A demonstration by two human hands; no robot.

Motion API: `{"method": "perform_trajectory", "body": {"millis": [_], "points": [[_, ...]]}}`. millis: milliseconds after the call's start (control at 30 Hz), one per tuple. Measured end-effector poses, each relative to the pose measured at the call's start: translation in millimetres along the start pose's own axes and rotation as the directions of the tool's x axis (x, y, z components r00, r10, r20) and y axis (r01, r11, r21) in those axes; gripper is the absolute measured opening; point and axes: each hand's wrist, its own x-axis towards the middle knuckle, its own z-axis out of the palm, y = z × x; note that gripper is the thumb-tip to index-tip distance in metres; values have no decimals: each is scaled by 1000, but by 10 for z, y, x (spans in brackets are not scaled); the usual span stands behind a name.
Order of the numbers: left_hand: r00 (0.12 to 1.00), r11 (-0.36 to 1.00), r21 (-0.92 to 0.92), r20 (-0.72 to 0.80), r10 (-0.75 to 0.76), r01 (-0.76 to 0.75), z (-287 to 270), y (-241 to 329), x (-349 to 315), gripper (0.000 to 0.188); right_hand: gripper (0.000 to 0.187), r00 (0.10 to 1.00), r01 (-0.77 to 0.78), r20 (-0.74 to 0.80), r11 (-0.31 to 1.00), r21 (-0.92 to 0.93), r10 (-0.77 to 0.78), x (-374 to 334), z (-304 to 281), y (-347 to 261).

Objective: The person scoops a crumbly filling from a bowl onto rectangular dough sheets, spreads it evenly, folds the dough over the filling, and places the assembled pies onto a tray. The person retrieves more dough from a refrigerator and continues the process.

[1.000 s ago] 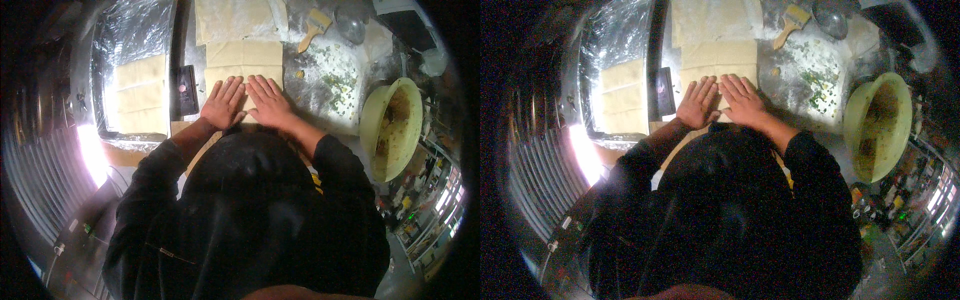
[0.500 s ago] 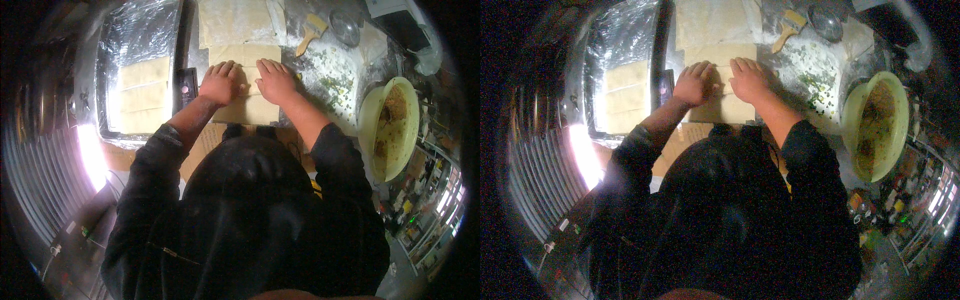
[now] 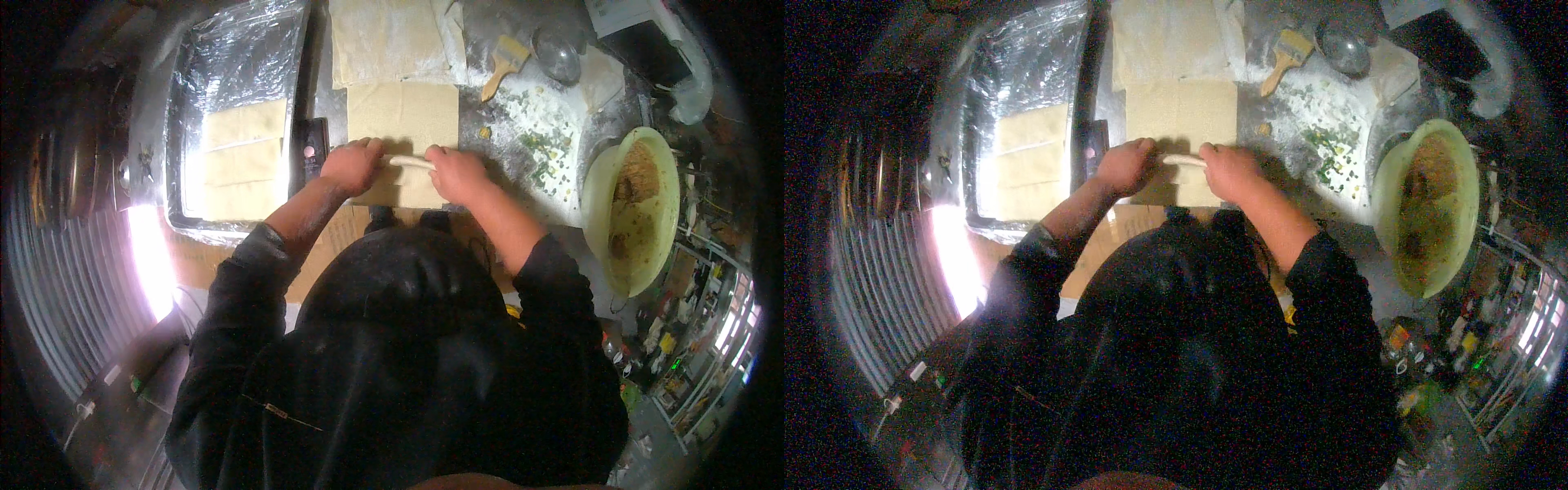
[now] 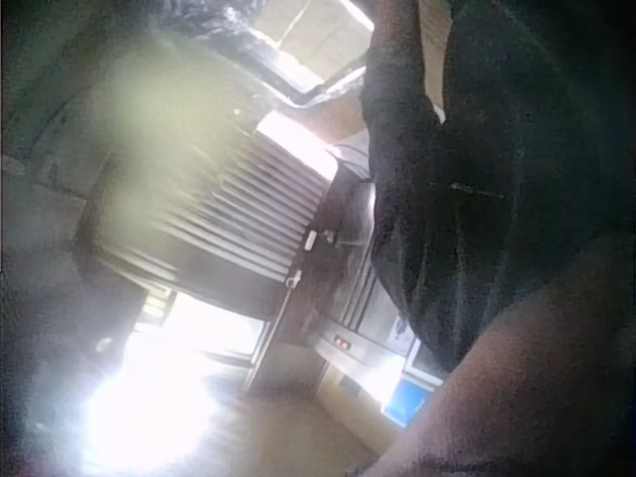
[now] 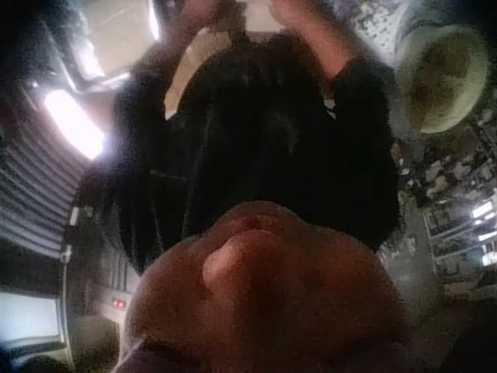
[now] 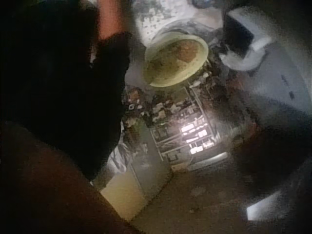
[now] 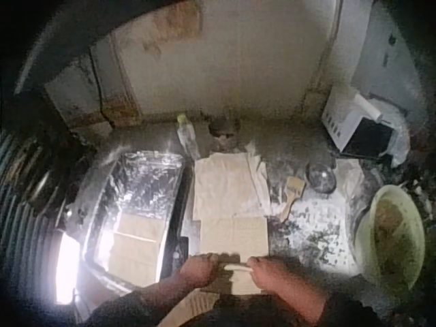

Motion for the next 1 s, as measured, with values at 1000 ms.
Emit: {"method": "perform_trajectory", "body": {"millis": [1000], "points": [[951, -8, -972, 231, -206, 234, -253, 150, -1419, 42, 51, 966, -248, 224, -215, 945, -127, -745, 36, -342]]}}
